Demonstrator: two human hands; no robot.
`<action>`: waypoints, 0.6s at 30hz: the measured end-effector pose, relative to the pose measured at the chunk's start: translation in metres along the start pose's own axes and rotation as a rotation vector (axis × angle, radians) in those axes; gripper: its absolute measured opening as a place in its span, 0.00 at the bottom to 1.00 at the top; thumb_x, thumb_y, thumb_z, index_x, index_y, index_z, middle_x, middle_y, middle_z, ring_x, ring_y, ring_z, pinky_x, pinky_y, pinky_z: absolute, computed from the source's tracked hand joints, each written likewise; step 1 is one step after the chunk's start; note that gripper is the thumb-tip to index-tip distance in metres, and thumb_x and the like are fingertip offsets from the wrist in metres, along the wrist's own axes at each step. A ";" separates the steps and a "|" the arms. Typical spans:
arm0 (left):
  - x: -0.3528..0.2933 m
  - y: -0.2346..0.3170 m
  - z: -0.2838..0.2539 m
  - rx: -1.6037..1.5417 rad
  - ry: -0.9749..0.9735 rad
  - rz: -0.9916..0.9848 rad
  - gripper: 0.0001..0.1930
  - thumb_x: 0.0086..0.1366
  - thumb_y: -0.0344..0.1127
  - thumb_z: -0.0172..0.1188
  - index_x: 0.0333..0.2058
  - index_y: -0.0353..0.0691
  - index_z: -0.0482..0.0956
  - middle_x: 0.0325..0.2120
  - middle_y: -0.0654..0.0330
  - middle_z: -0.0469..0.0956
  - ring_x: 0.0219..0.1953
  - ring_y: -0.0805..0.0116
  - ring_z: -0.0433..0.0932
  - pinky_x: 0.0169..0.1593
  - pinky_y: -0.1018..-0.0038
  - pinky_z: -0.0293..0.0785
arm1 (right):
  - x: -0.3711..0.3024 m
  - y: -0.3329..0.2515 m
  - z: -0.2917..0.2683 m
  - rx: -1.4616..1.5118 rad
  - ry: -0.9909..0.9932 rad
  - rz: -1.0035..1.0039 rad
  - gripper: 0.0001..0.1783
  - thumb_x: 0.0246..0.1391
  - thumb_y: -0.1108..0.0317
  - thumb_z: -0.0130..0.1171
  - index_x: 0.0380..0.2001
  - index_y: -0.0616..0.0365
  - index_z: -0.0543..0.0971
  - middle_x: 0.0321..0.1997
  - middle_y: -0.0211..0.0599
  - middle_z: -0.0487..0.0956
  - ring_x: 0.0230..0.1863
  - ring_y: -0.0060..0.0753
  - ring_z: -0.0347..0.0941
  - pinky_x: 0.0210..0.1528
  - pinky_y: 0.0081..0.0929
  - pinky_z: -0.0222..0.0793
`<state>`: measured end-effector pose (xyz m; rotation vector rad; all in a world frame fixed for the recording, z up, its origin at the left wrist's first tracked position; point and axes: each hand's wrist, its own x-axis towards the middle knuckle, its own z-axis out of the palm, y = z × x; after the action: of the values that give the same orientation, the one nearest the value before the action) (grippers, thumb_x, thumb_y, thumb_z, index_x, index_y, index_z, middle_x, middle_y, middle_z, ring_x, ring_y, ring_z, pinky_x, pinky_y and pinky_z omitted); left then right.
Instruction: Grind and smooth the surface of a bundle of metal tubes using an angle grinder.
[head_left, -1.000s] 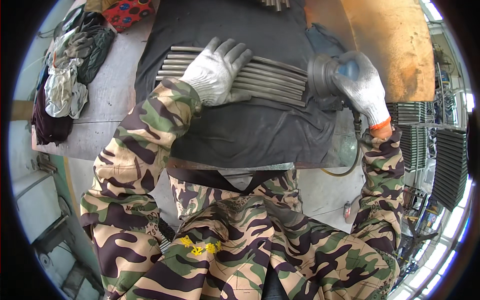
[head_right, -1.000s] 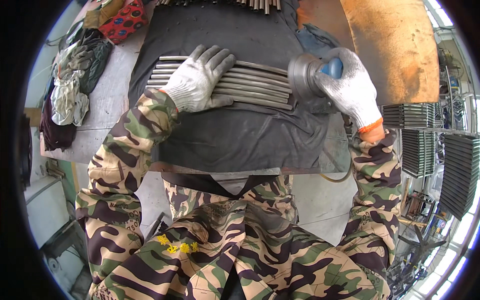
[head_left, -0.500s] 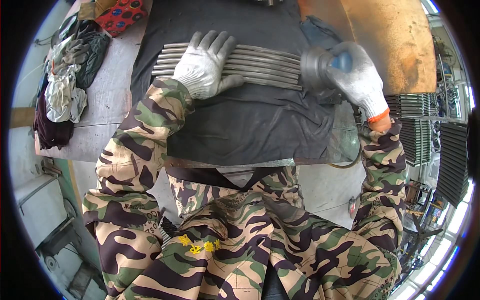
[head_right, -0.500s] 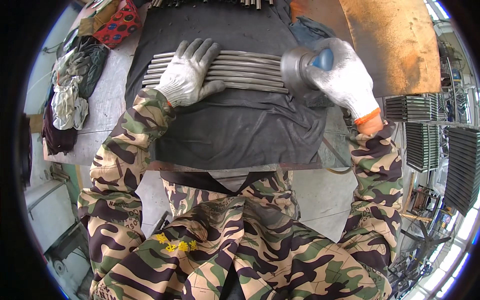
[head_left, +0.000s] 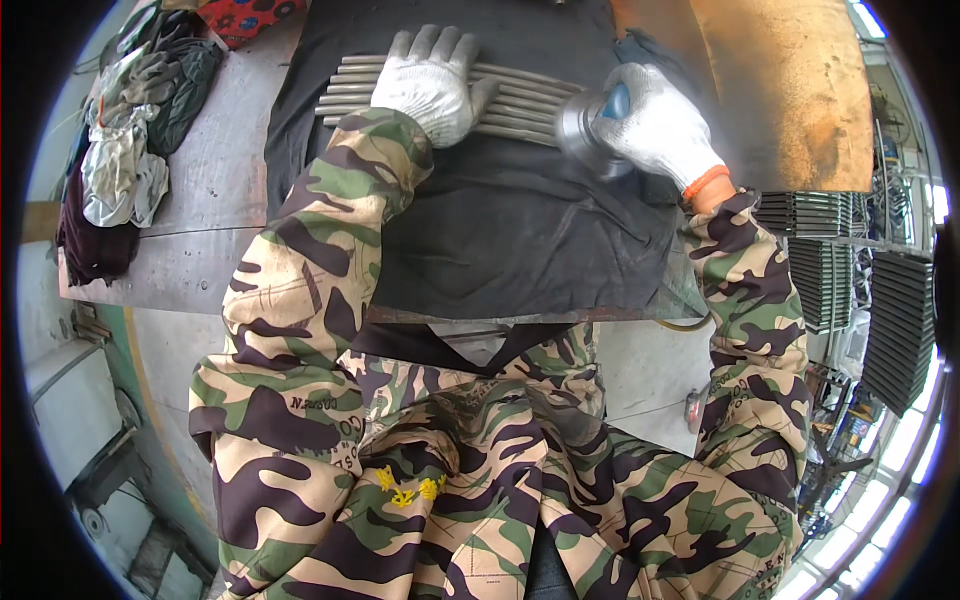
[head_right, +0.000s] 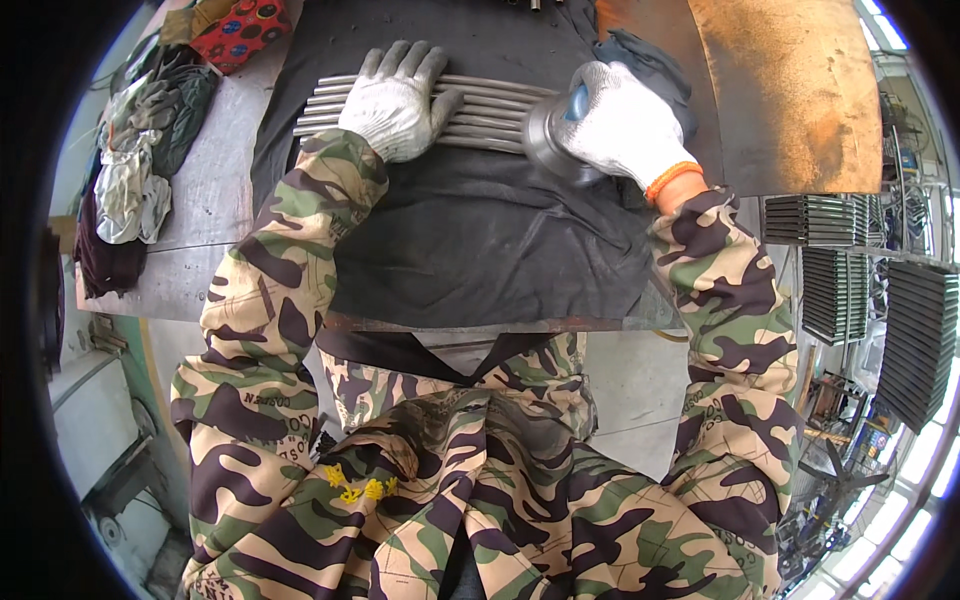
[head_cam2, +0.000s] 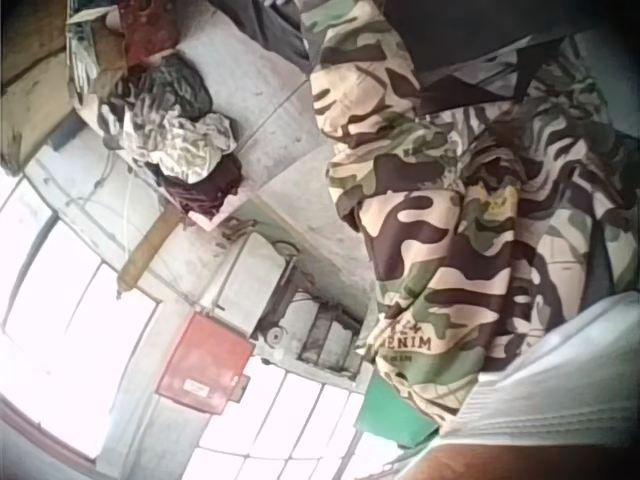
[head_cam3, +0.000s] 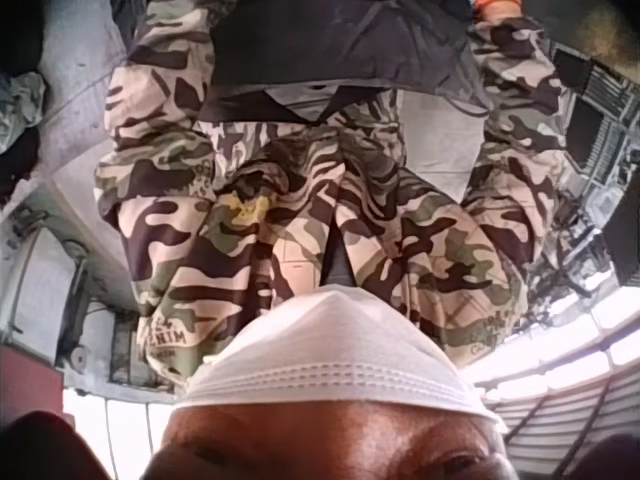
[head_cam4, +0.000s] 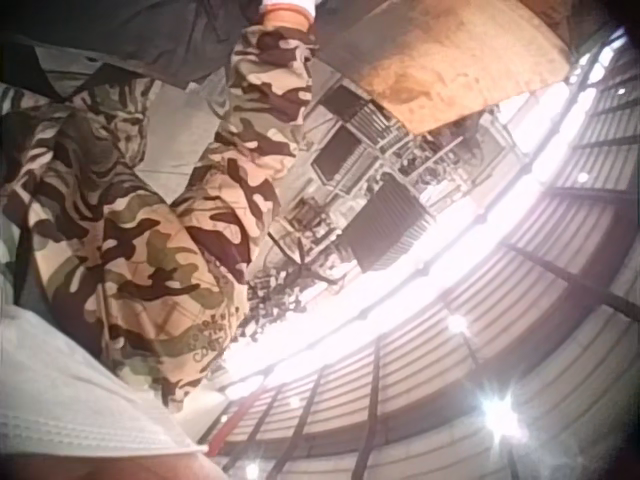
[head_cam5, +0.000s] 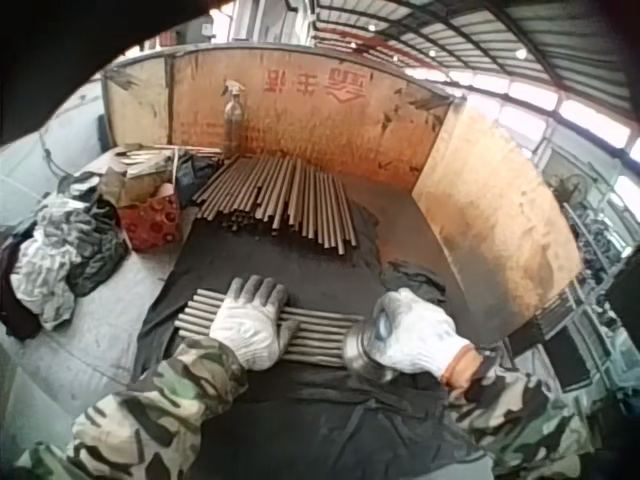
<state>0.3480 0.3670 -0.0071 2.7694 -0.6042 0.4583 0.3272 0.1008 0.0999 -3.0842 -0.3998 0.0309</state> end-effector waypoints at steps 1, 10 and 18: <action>0.003 0.002 0.004 -0.005 -0.006 -0.007 0.29 0.71 0.52 0.56 0.60 0.36 0.74 0.60 0.46 0.75 0.67 0.44 0.69 0.70 0.50 0.61 | 0.000 0.002 0.000 -0.010 -0.011 0.014 0.24 0.51 0.50 0.68 0.48 0.51 0.82 0.52 0.46 0.82 0.53 0.53 0.80 0.56 0.44 0.77; 0.000 -0.009 0.004 0.045 0.076 0.002 0.28 0.70 0.52 0.57 0.59 0.36 0.74 0.56 0.48 0.76 0.63 0.46 0.72 0.66 0.51 0.63 | 0.016 -0.002 -0.004 0.021 -0.043 -0.036 0.26 0.52 0.51 0.67 0.51 0.52 0.81 0.55 0.48 0.81 0.56 0.54 0.79 0.58 0.43 0.75; -0.012 -0.001 0.003 0.052 0.028 -0.002 0.30 0.69 0.51 0.57 0.62 0.34 0.71 0.60 0.45 0.74 0.66 0.45 0.69 0.68 0.50 0.62 | 0.024 0.004 -0.011 0.079 -0.099 -0.015 0.24 0.55 0.50 0.64 0.49 0.55 0.81 0.54 0.50 0.81 0.56 0.54 0.79 0.59 0.44 0.75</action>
<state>0.3390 0.3711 -0.0141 2.8070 -0.5907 0.5178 0.3520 0.1030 0.1100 -3.0100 -0.4142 0.1941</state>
